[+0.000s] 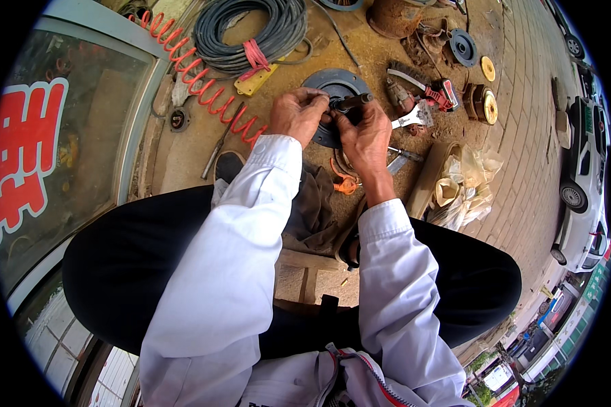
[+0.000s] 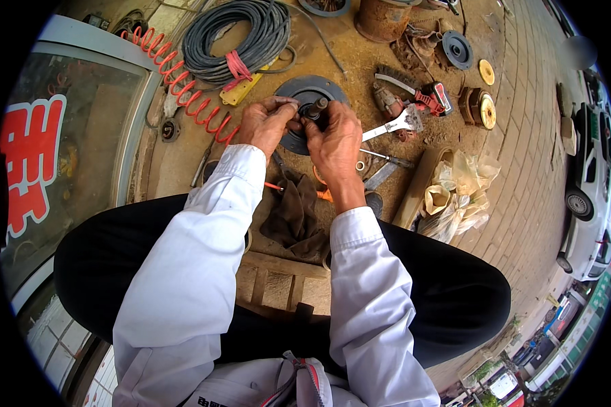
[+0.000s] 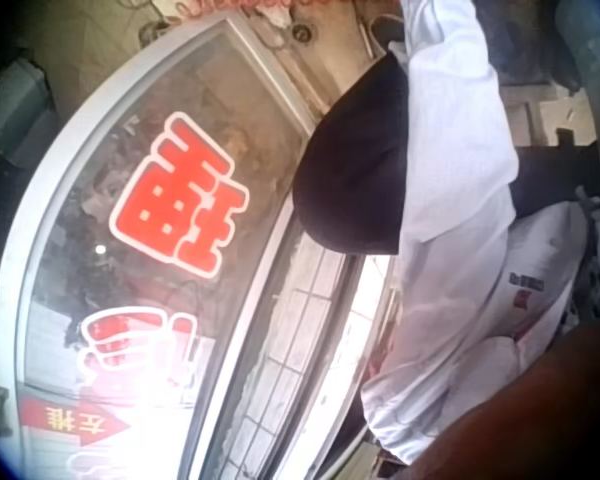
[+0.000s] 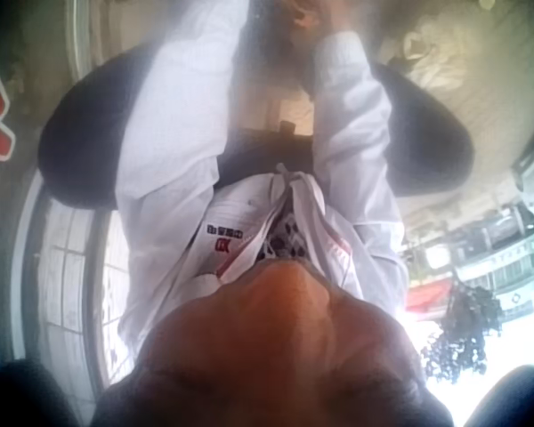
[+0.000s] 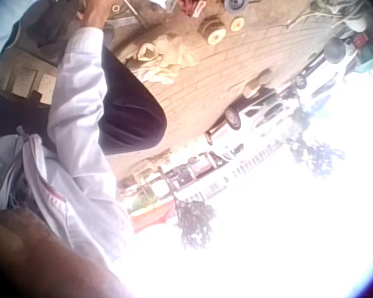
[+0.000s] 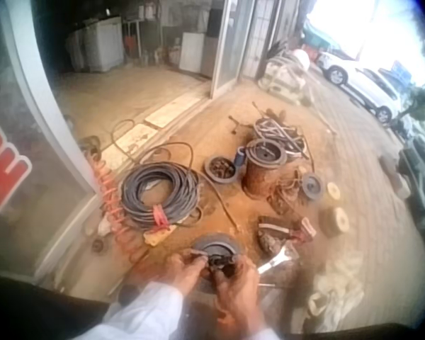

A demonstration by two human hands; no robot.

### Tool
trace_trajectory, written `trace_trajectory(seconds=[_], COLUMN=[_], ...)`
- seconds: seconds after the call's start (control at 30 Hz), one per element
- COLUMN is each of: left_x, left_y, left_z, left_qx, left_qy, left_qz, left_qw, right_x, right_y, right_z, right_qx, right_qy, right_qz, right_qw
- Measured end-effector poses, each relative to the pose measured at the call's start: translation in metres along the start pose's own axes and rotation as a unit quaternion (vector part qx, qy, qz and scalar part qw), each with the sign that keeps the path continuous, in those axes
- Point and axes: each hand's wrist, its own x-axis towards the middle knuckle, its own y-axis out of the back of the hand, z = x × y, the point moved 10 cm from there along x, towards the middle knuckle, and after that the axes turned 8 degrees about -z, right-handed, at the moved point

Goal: The person sits cross-legged and uses a wrench and screwdriver to loosen and remove a bolt from a cylindrical mechanical part. They then use a power drill to remove a screw and disassemble the part further.

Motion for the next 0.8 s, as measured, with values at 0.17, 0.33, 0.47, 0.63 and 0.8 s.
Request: trace_trajectory(seconds=[0.17,0.33,0.47,0.63,0.8], left_x=[-0.002,-0.002,0.001,-0.001,0.002], left_y=[-0.001,-0.005,-0.002,-0.003,-0.002], left_z=[0.004,0.006,0.0,0.003,-0.002], left_qx=[0.034,0.085,0.077,0.071,0.098], left_qy=[-0.006,0.002,-0.012,-0.011,-0.002], left_qz=[-0.006,-0.006,-0.011,-0.013,-0.013], left_qw=[0.999,0.996,0.997,0.997,0.995], right_x=[0.003,-0.005,-0.007,-0.006,-0.006], right_y=[0.008,0.026,0.017,0.014,0.014], right_z=[0.012,0.026,0.031,0.033,0.032], right_qx=[0.124,0.128,0.158,0.173,0.17], right_qy=[-0.078,-0.129,-0.154,-0.18,-0.198], right_qz=[-0.069,0.025,0.022,0.016,0.009], right_qw=[0.987,0.983,0.975,0.968,0.965])
